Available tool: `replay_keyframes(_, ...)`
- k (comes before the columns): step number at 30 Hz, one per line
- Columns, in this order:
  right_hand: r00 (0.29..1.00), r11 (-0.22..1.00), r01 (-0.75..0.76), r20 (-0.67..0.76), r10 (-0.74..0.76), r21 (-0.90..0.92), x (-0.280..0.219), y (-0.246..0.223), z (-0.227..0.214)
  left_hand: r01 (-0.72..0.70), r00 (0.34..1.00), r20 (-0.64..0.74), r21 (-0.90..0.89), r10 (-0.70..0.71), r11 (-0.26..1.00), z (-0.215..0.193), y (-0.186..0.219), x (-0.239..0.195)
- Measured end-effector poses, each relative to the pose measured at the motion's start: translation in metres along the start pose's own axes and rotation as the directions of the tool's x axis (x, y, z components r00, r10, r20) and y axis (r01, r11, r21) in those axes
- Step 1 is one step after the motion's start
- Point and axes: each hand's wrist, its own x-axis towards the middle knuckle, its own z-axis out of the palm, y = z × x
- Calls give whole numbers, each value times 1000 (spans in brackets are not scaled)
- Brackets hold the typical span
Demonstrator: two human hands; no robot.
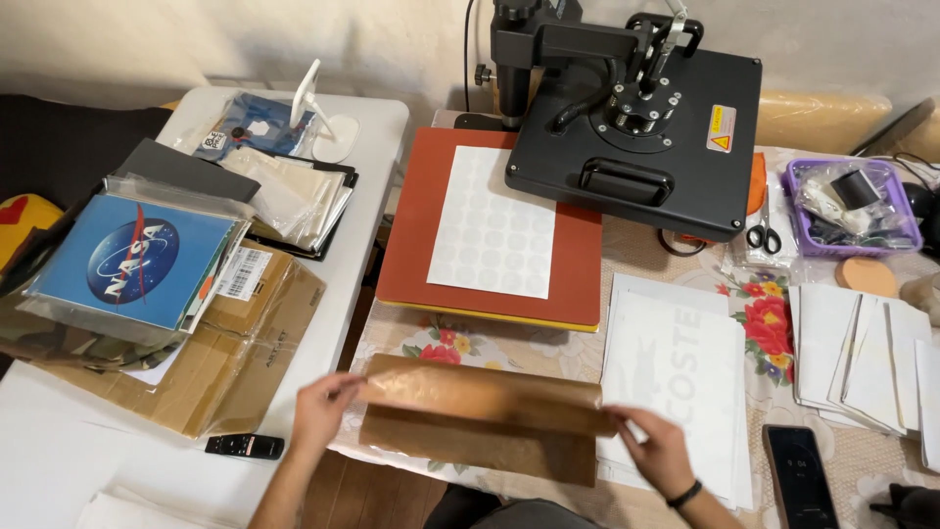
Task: The person operates a heat press machine, placing a white sheet and a brown sheet on the lower platen. They lower the handle to press the sheets, then lift the handle and remove the sheets. The person repeats this process with different sheets while occasionally holding a metal cup.
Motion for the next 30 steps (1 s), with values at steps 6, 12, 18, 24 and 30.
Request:
replay_keyframes(6, 945, 994, -106, -311, 102, 5, 106, -18, -45, -374, 917, -148, -6, 369, 927, -6, 100, 78)
replay_keyframes(12, 833, 992, -124, -539, 125, 38, 207, -23, -48, -528, 837, -131, 58, 531, 847, 21, 140, 213)
replay_keyframes(18, 741, 833, -550, -426, 518, 56, 148, -21, 27, -304, 949, -33, 170, 313, 937, 70, 108, 300)
replay_keyframes(24, 499, 505, -852, -80, 863, 136, 63, -33, 102, -212, 970, 135, 47, 204, 976, 60, 104, 303)
replay_keyframes(30, 480, 495, -829, -121, 869, 262, 74, 17, 120, 13, 961, 278, -40, -1, 999, 40, 139, 288)
